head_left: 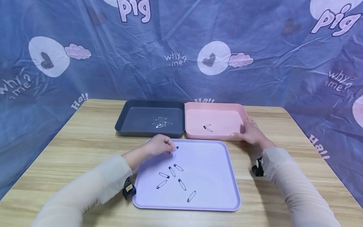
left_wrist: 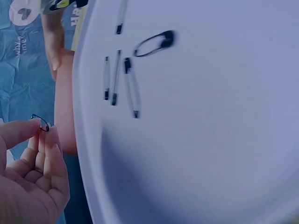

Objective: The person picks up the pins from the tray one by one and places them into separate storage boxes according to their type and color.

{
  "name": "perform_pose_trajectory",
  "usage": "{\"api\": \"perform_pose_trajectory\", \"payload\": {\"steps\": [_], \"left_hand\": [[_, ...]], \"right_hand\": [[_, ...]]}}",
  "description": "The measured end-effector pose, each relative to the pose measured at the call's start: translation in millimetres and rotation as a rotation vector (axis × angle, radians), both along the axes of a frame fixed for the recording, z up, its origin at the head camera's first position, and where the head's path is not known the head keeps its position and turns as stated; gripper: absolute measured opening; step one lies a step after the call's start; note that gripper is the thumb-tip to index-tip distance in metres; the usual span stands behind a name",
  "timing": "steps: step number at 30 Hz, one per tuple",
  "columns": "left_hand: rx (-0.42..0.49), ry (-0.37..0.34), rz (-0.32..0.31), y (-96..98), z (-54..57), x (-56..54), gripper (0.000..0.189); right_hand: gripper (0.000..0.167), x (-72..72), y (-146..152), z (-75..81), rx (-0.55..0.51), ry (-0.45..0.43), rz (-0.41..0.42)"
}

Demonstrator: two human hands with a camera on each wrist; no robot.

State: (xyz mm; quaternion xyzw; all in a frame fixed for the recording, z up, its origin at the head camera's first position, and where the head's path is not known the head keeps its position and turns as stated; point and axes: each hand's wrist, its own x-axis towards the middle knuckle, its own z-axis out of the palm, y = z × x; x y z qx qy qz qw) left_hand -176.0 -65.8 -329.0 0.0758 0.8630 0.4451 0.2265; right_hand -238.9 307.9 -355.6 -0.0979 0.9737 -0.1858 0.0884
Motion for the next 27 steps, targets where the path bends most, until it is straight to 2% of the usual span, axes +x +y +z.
{"api": "perform_pose_trajectory", "payload": {"steps": [5,9,18,27], "left_hand": [[0.033,-0.006,-0.004,11.2,6.4,-9.3,0.006],[0.057,-0.026,-0.003,21.1,5.3,-17.8,0.006],[0.114,-0.021,0.014,43.4,4.1,-35.3,0.007],[0.159,-0.044,0.070,69.4,5.4,-54.8,0.009]], "right_hand": [[0.103,0.3,0,-0.1,0.001,0.011,0.003],[0.098,0.5,0,0.0,-0.004,0.024,0.008],[0.107,2.1,0,0.8,-0.006,-0.017,-0.009],[0.109,0.6,1,-0.3,-0.016,-0.033,-0.022]]}}
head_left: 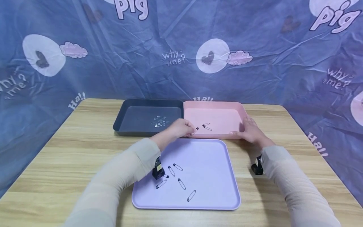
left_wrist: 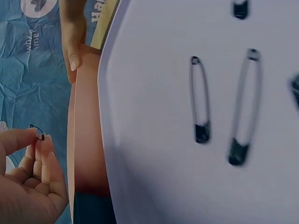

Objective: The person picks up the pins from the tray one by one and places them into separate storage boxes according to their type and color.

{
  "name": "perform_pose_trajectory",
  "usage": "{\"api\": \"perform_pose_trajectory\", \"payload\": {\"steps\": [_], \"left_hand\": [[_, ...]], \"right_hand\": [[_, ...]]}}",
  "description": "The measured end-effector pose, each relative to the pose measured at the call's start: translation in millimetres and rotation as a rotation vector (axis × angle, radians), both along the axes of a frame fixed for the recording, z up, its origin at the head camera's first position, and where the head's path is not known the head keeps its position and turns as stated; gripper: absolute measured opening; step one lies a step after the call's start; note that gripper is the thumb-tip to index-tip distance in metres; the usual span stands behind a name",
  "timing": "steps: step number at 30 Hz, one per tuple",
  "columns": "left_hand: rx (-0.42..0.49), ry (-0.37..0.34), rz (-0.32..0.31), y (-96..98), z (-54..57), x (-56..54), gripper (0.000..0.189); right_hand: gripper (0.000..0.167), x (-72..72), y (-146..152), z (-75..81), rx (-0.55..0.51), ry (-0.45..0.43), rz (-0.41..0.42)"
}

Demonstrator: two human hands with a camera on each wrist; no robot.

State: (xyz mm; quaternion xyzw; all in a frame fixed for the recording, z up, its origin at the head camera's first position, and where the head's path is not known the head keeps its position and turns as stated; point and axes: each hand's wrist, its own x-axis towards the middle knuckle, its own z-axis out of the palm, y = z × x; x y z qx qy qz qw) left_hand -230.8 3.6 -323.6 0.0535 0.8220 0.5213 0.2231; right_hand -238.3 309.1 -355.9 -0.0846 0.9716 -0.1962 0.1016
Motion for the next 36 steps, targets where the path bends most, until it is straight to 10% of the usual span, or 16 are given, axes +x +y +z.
{"api": "perform_pose_trajectory", "payload": {"steps": [15,22,29,36], "left_hand": [[0.084,-0.047,0.090,28.4,-10.9,-29.1,0.015],[-0.019,0.013,0.133,46.0,-13.5,-39.0,0.013],[-0.026,0.071,0.160,75.1,-113.0,-108.9,0.005],[-0.093,0.058,0.184,88.1,-114.0,-110.4,0.003]], "right_hand": [[0.109,-0.6,-3,1.9,0.006,0.009,-0.002],[0.110,-1.5,-4,2.2,0.001,-0.009,-0.014],[0.109,-1.0,-4,1.0,-0.001,0.001,-0.006],[0.108,-0.5,-3,0.6,0.002,0.020,-0.001]]}}
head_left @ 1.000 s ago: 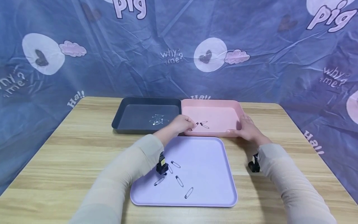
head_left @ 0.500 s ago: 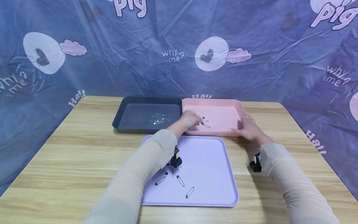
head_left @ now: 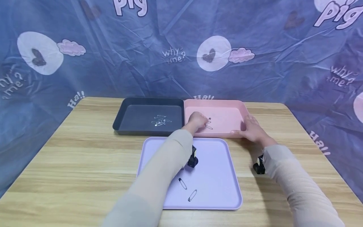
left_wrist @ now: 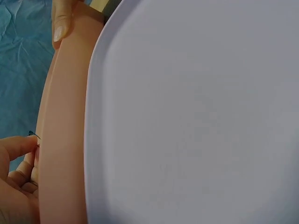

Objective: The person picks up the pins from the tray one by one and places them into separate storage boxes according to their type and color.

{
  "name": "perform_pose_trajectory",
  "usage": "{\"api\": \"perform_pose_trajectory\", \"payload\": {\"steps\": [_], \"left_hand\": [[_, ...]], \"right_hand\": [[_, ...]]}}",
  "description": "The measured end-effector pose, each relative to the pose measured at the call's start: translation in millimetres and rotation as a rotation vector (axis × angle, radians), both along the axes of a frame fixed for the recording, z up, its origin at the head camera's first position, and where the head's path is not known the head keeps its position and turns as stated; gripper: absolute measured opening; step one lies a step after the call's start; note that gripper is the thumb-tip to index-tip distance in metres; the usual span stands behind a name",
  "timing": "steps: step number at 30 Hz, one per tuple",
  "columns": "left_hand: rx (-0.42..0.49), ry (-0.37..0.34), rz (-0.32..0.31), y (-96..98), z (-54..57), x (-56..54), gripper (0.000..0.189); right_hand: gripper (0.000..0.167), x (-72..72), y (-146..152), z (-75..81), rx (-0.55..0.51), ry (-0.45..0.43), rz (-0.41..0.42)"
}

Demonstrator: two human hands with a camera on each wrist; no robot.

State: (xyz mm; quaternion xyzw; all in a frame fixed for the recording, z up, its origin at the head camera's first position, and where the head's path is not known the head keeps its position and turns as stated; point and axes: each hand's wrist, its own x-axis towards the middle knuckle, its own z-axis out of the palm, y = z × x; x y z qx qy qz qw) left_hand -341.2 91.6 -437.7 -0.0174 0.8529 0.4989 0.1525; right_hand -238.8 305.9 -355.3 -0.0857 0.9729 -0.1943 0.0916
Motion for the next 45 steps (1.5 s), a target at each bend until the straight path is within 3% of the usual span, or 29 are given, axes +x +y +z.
{"api": "perform_pose_trajectory", "payload": {"steps": [2,4,5,7,9,11,13,16,20,21,23,25,26,28,31,35,38,43,45], "left_hand": [[-0.044,0.013,0.007,2.4,2.1,3.3,0.004],[-0.097,0.005,0.012,3.6,14.5,12.1,0.008],[-0.138,-0.041,0.018,3.1,29.0,20.6,0.008],[-0.159,-0.044,0.037,1.7,49.7,36.7,0.014],[-0.210,-0.110,0.042,-1.3,77.4,53.6,0.013],[-0.227,-0.113,0.056,-2.9,87.7,61.4,0.013],[-0.225,-0.114,0.052,-4.1,88.3,61.9,0.015],[-0.233,-0.117,0.031,-2.9,79.2,54.2,0.016],[-0.256,-0.042,-0.026,2.6,26.9,18.0,0.022],[-0.284,-0.037,-0.028,4.4,19.2,12.3,0.021],[-0.294,0.004,-0.046,7.4,-12.3,-9.6,0.020],[-0.290,0.011,-0.042,9.2,-28.3,-20.7,0.016],[-0.284,0.010,-0.041,9.2,-29.5,-22.0,0.014],[-0.253,0.059,-0.044,10.2,-43.6,-30.8,0.014],[-0.174,0.054,-0.018,10.1,-41.3,-29.9,0.015],[-0.016,-0.006,-0.038,5.3,-28.8,-21.6,0.014],[0.065,-0.015,-0.098,-3.9,-6.0,-5.1,0.014],[0.048,-0.054,-0.165,-25.4,69.0,45.6,0.019],[0.062,-0.083,-0.175,-32.4,91.0,61.4,0.021]], "right_hand": [[0.108,0.3,-1,0.8,-0.005,-0.002,0.002],[0.107,0.4,-1,1.9,-0.004,-0.001,0.006],[0.107,0.4,-2,2.5,-0.005,-0.002,0.006],[0.107,0.9,-3,3.9,-0.006,-0.006,0.003],[0.108,1.1,-4,5.2,-0.005,-0.015,-0.001],[0.108,1.4,-4,6.2,-0.010,-0.023,-0.007],[0.109,1.2,-5,6.7,-0.010,-0.023,-0.005],[0.109,0.4,-6,7.0,-0.008,-0.013,0.000],[0.108,-1.1,-6,6.5,-0.009,0.007,0.014],[0.108,-1.2,-6,6.2,-0.011,0.009,0.014],[0.108,-1.2,-6,5.7,-0.010,0.014,0.020],[0.108,-0.8,-7,5.3,-0.006,0.009,0.019],[0.108,-0.7,-7,5.1,-0.003,0.007,0.018],[0.108,-0.6,-6,4.8,0.004,0.000,0.016],[0.108,-0.6,-6,4.0,0.007,-0.004,0.010],[0.109,0.3,-5,2.7,0.005,-0.006,0.001],[0.108,1.6,-4,2.4,0.008,0.003,0.003],[0.107,4.4,-2,1.9,-0.004,0.006,-0.002],[0.107,5.2,-1,1.3,-0.011,0.002,-0.008]]}}
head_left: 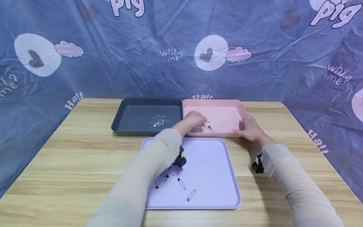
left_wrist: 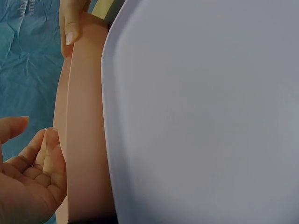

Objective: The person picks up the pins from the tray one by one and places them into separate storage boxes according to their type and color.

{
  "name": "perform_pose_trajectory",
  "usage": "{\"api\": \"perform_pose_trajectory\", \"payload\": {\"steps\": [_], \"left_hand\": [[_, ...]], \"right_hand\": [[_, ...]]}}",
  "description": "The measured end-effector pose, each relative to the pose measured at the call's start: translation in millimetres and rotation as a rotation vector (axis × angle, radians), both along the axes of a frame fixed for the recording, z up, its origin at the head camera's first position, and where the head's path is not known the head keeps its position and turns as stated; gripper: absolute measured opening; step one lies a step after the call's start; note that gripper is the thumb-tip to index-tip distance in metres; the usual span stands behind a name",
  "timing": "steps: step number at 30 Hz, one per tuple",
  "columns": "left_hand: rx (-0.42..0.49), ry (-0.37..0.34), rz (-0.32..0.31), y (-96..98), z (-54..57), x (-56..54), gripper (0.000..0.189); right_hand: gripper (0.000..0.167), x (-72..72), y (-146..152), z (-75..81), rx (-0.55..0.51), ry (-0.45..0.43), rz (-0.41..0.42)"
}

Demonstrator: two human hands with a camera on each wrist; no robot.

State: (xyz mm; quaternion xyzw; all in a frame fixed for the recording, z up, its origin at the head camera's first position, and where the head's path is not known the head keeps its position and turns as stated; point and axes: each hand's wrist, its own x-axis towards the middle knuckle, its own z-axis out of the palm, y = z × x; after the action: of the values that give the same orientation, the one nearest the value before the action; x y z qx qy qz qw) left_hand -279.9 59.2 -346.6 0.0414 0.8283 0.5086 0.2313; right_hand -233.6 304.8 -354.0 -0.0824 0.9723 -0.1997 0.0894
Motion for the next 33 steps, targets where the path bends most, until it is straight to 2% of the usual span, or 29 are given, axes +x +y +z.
{"api": "perform_pose_trajectory", "payload": {"steps": [2,5,11,22,33], "left_hand": [[0.045,-0.025,-0.011,-7.4,10.2,9.5,0.022],[0.106,-0.065,-0.040,-16.0,16.4,16.9,0.022],[0.064,-0.071,-0.108,-30.3,23.8,29.3,0.022],[0.082,-0.071,-0.213,-59.3,29.7,52.1,0.022],[0.158,-0.129,-0.253,-91.9,28.1,68.9,0.026]], "right_hand": [[0.108,-0.1,0,-0.9,-0.004,0.002,0.001],[0.108,-0.3,0,-1.8,0.001,0.002,0.001],[0.109,-1.0,0,-1.7,0.001,-0.016,-0.004],[0.109,-1.8,-2,-1.7,0.004,-0.011,-0.006],[0.109,-1.1,-3,-0.1,0.019,-0.016,-0.007]]}}
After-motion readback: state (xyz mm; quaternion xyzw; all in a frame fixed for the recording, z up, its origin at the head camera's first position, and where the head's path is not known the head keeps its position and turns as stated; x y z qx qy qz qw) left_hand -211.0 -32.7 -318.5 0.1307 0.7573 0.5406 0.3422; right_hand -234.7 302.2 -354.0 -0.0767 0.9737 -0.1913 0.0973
